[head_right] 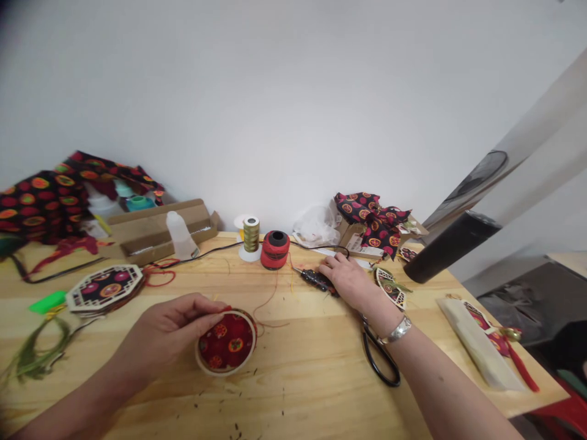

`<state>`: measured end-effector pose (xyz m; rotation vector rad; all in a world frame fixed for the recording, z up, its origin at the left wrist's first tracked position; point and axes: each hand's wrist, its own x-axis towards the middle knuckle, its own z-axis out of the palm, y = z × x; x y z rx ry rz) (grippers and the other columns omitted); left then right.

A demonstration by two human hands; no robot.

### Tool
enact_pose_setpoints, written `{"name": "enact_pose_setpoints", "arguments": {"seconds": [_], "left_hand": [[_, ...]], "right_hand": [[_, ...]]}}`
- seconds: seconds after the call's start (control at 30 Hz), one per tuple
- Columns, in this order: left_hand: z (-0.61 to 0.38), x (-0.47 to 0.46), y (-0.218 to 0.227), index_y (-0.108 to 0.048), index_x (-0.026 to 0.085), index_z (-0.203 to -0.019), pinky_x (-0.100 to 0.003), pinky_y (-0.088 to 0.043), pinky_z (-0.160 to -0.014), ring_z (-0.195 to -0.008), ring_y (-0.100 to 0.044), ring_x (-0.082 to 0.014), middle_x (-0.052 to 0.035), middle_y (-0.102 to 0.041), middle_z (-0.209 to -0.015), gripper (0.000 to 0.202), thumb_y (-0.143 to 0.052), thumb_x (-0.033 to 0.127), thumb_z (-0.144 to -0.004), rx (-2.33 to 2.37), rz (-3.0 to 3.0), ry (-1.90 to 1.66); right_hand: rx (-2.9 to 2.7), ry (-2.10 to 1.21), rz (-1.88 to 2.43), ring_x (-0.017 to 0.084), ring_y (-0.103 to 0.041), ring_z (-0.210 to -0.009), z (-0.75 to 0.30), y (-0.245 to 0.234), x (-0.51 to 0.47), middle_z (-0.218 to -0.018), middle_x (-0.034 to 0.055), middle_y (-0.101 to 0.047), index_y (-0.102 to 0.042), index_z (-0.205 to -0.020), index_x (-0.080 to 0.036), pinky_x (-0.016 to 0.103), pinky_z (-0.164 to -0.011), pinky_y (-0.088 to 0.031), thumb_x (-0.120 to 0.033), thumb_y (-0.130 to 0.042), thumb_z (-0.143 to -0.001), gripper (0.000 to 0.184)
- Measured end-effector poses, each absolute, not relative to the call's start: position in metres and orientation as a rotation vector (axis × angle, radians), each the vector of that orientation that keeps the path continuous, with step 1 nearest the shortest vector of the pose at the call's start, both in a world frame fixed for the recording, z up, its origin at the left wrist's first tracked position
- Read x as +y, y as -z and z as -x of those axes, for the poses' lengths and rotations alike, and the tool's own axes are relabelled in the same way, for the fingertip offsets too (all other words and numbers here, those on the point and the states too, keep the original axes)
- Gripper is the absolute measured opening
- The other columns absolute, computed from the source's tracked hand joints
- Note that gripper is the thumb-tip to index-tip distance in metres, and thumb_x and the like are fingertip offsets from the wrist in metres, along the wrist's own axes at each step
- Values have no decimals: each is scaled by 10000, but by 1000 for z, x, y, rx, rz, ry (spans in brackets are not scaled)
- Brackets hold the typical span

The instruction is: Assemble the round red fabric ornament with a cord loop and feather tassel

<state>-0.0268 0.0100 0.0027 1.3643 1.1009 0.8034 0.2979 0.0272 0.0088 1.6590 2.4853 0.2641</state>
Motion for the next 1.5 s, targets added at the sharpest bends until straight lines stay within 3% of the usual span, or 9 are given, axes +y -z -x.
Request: {"name": "enact_pose_setpoints", "arguments": {"seconds": [0.17,0.37,0.6,0.87,1.0,1.1,1.27,1.4,1.5], "left_hand": [[27,8,-6,-678,189,-730,-229,-553,-605,-665,-677,-156,-3,-748,-759,136,-672,320,-692,1123,-1377,-809],[26,9,-4,-681,195,-756,-224,-548,-606,-664,-677,-152,1,-749,-763,132,-646,318,-723,1118,-1396,-788],[26,9,-5,-681,196,-741,-231,-551,-602,-664,-679,-161,-1,-749,-757,127,-661,317,-704,1131,-1390,-801],[27,9,-5,-684,191,-746,-231,-560,-616,-675,-682,-159,-3,-752,-772,122,-665,301,-697,1138,-1389,-854],[28,10,-6,-683,194,-744,-247,-568,-627,-698,-689,-170,-6,-756,-795,115,-670,297,-694,1149,-1389,-921],[29,10,-7,-682,201,-741,-248,-571,-637,-714,-694,-172,-3,-759,-803,100,-666,291,-701,1146,-1384,-971],[31,7,-8,-693,214,-755,-251,-570,-672,-736,-697,-175,-4,-758,-816,80,-647,265,-713,1171,-1479,-1041],[32,5,-5,-712,232,-799,-251,-562,-715,-773,-697,-177,-5,-758,-857,107,-631,241,-730,1217,-1646,-1090],[32,4,-3,-710,236,-801,-243,-557,-732,-801,-698,-173,-3,-756,-887,114,-608,222,-752,1201,-1707,-1082]], "right_hand": [[2678,-332,-1573,228,-472,-998,-304,-13,8,-1163,95,-550,-544,-1108,-200,378,-856,-447,2,-382,-807,397],[2881,-395,-1654,267,-367,-1230,-314,-5,-11,-1422,131,-339,-443,-1257,-180,459,-974,-402,52,-364,-752,562],[3219,-269,-2052,236,-370,-1272,-293,-18,-1,-1364,129,-403,-349,-1326,-231,467,-1036,-347,-60,-375,-847,509],[3349,1021,-2435,226,-527,-1073,-236,-30,-11,-1168,86,-553,-478,-1174,-250,383,-911,-451,-273,-552,-831,351],[3200,2086,-2273,209,-568,-850,-214,-33,-11,-1026,90,-581,-521,-1093,-238,345,-707,-495,-401,-522,-820,317],[3126,2436,-2118,157,-507,-647,-211,-30,-9,-846,61,-566,-561,-997,-218,302,-577,-456,-449,-555,-785,313],[3190,2125,-1767,191,-545,-688,-214,-23,-12,-757,59,-609,-647,-882,-191,308,-597,-437,-595,-587,-732,435],[3229,1913,-1635,198,-575,-767,-209,-25,-16,-922,75,-631,-679,-887,-201,311,-662,-452,-598,-587,-735,435],[3240,1797,-1667,193,-558,-726,-208,-24,-17,-829,73,-613,-667,-803,-181,300,-618,-440,-564,-575,-759,396]]}}
